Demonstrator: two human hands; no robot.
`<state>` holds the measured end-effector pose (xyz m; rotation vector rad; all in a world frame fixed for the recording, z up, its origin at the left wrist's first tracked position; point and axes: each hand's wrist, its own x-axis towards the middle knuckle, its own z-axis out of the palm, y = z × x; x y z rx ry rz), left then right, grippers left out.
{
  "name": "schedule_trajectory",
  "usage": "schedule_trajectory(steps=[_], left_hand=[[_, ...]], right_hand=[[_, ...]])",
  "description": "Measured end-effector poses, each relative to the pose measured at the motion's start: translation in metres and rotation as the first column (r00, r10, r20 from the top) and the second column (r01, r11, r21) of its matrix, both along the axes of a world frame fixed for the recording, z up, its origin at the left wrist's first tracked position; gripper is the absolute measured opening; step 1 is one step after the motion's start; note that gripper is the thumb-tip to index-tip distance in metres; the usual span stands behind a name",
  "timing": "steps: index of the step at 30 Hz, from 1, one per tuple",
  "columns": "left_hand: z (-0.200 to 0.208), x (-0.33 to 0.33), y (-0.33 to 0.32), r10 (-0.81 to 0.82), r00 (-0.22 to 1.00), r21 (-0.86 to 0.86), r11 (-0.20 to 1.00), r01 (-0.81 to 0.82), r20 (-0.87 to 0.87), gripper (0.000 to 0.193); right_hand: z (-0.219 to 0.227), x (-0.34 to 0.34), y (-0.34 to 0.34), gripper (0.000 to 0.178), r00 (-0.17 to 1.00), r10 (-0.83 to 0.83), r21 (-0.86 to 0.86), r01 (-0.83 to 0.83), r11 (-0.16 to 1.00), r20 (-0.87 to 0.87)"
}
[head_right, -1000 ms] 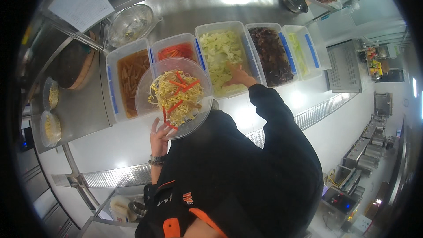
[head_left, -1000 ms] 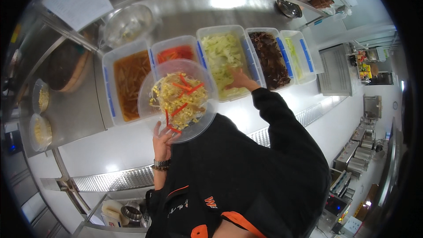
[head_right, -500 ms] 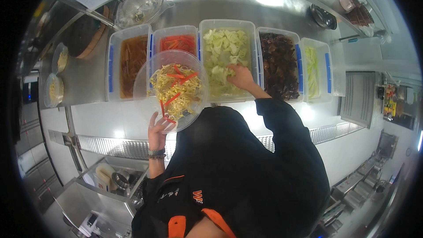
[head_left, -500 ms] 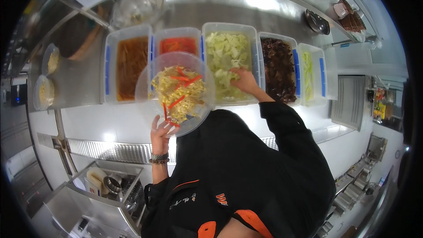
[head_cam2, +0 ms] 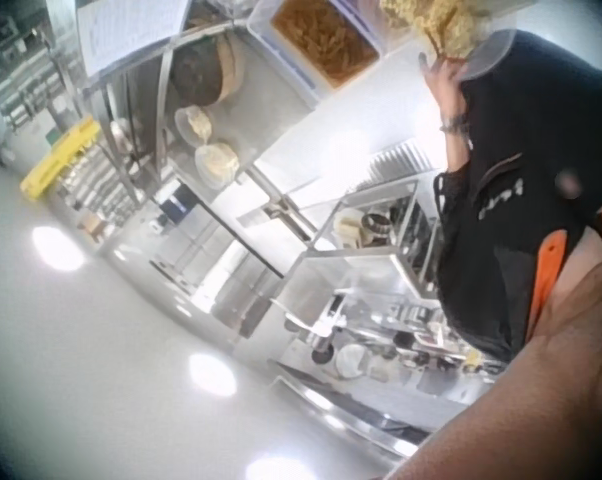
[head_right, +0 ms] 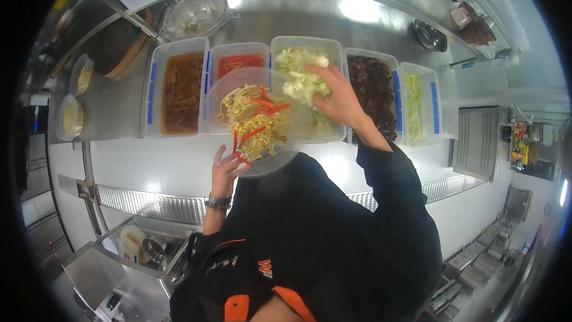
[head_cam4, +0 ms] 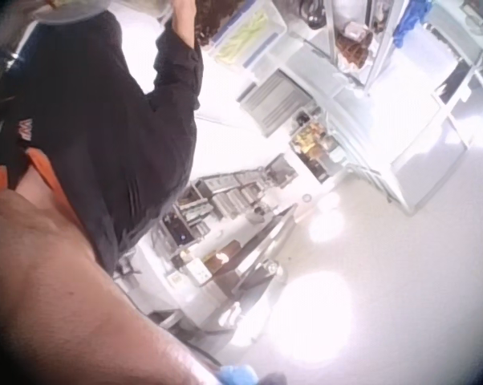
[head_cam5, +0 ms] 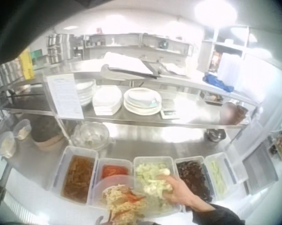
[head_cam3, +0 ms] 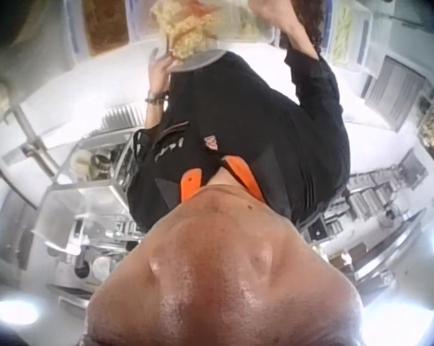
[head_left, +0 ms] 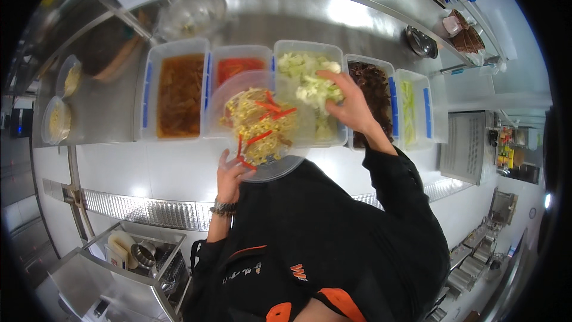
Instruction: The person assembles multiple salads by hand in a commercial kitchen. They add bean sprouts, sliced red peppers, shredded cabbage, and other toppings from labeled containers into clear plastic bowls, then place the finished bowls into a refrigerator.
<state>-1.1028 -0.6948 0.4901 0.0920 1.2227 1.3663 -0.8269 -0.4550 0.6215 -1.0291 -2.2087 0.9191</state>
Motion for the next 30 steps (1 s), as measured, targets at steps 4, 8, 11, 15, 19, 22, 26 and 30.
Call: schedule_trajectory(steps=[4,8,11,15,19,22,26,30], left_hand=[[-0.003,0.001,0.014,-0.114,0.992,0.009,0.993,0.114,-0.056,0.089],[-0.007,0.004,0.018,-0.136,0.991,0.049,0.990,0.135,0.017,0.090],[-0.009,0.002,0.016,-0.127,0.991,0.060,0.990,0.124,0.050,0.087],[-0.009,-0.004,0.016,-0.180,0.983,0.131,0.976,0.175,0.030,0.078],[-0.010,-0.008,0.016,-0.216,0.976,0.178,0.962,0.209,0.020,0.075],[-0.013,-0.008,0.012,-0.213,0.977,0.157,0.966,0.206,0.031,0.077],[-0.017,-0.003,0.003,-0.198,0.979,0.161,0.969,0.189,0.045,0.079],[-0.019,0.011,0.000,-0.218,0.975,0.107,0.971,0.213,0.035,0.078]], right_hand=[[-0.001,-0.041,-0.025,0.058,0.982,0.189,-0.103,-0.185,0.977,0.024],[-0.021,-0.051,-0.025,0.043,0.998,0.004,-0.076,0.001,0.997,0.062],[-0.027,-0.041,-0.020,0.034,0.990,-0.142,-0.059,0.141,0.988,-0.007],[-0.025,-0.028,-0.009,0.032,0.914,-0.379,-0.056,0.375,0.925,-0.143],[-0.036,-0.016,-0.005,0.030,0.899,-0.431,0.141,0.438,0.888,-0.079],[-0.052,-0.008,-0.004,0.027,0.929,-0.366,0.195,0.349,0.917,0.057],[-0.076,0.014,-0.003,0.023,0.913,-0.396,0.198,0.373,0.906,0.093],[-0.104,0.087,0.014,0.027,0.894,-0.411,0.207,0.374,0.904,0.178]])
